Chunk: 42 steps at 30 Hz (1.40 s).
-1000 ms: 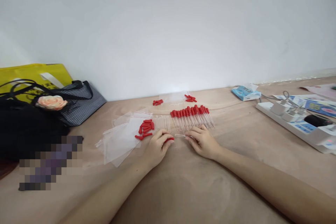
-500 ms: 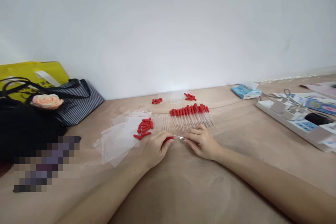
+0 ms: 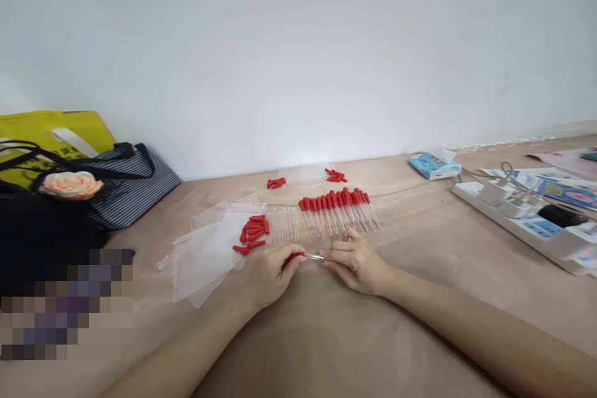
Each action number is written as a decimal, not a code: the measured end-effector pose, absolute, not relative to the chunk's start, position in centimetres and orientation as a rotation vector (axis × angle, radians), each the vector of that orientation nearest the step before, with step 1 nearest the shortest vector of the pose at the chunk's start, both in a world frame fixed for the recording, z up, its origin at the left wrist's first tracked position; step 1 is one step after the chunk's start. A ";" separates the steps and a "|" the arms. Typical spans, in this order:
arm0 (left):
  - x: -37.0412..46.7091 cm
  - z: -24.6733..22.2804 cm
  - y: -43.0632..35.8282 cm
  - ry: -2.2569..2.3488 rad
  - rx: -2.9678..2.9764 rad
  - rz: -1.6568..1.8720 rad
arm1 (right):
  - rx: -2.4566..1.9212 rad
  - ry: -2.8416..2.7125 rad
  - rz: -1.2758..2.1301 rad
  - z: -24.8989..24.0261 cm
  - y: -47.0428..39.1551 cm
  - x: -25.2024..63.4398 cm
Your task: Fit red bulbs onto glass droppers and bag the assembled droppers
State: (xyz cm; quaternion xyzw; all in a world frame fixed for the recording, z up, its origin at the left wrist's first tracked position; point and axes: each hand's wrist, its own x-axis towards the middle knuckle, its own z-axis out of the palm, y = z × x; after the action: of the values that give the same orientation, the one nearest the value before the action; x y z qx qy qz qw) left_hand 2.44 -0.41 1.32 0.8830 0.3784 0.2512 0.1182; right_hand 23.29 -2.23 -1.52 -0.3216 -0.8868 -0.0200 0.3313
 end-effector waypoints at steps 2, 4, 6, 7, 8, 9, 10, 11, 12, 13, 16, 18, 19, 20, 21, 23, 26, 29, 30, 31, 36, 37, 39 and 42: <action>2.5 1.7 -0.6 1.071 2.603 0.715 | -0.800 -2.317 -0.119 -1.5 -2.0 23.5; 2.5 2.0 -0.7 1.047 2.627 0.699 | -0.769 -2.319 -0.191 -1.5 -1.8 23.5; 2.6 2.1 -0.8 1.029 2.662 0.692 | -0.757 -2.331 -0.252 -1.4 -1.7 23.5; 2.6 2.1 -0.9 1.019 2.682 0.685 | -0.756 -2.337 -0.272 -1.4 -1.7 23.4; 2.6 2.1 -0.9 1.008 2.701 0.678 | -0.761 -2.339 -0.284 -1.3 -1.7 23.4; 2.6 2.1 -1.0 0.991 2.718 0.675 | -0.771 -2.338 -0.287 -1.3 -1.7 23.3; 2.6 2.1 -1.0 0.971 2.735 0.675 | -0.782 -2.335 -0.282 -1.3 -1.8 23.2; 2.6 2.0 -1.1 0.949 2.750 0.680 | -0.794 -2.333 -0.273 -1.3 -1.8 23.1; 2.6 2.0 -1.1 0.928 2.768 0.683 | -0.805 -2.331 -0.261 -1.3 -1.9 23.0; 2.7 2.0 -1.2 0.910 2.788 0.685 | -0.816 -2.332 -0.249 -1.4 -1.9 22.9; 2.7 1.8 -1.2 0.893 2.838 0.699 | -0.841 -2.338 -0.200 -1.5 -2.1 22.5; 2.8 1.7 -1.2 0.885 2.853 0.714 | -0.851 -2.340 -0.141 -1.6 -2.2 22.3; 2.8 1.6 -1.2 0.876 2.852 0.732 | -0.856 -2.340 -0.106 -1.6 -2.2 22.3; 2.9 1.5 -1.1 0.868 2.845 0.758 | -0.865 -2.339 -0.069 -1.6 -2.2 22.2; 2.9 1.4 -1.1 0.862 2.830 0.784 | -0.878 -2.337 -0.032 -1.5 -2.2 22.2; 2.9 1.2 -0.9 0.873 2.784 0.818 | -0.907 -2.334 0.035 -1.4 -2.1 22.3; 2.8 1.2 -0.7 0.916 2.703 0.837 | -0.950 -2.322 0.107 -1.3 -1.9 22.6; 2.5 1.0 -0.5 0.951 2.627 0.900 | -0.981 -2.312 0.136 -1.2 -1.9 22.9; 2.4 0.9 -0.4 0.952 2.608 0.910 | -0.982 -2.317 0.131 -1.2 -1.9 23.0; 2.3 0.7 -0.4 0.949 2.594 0.921 | -0.981 -2.325 0.117 -1.2 -1.8 23.1; 1.8 0.4 -0.1 0.966 2.547 0.836 | -0.971 -2.363 -0.043 -1.3 -1.7 23.5; 1.7 0.4 -0.1 0.979 2.538 0.796 | -0.967 -2.365 -0.064 -1.3 -1.7 23.5; 1.6 0.4 0.0 1.014 2.524 0.717 | -0.963 -2.354 -0.096 -1.4 -1.6 23.5; 1.5 0.5 0.1 1.063 2.517 0.629 | -0.974 -2.322 -0.137 -1.4 -1.7 23.5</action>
State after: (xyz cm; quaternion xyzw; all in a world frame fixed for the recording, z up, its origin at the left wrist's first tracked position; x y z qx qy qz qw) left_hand 1.47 0.06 0.54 0.8850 0.3738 0.2210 0.1682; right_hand 23.48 -1.69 -1.44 -0.3680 -0.8768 -0.0516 0.3051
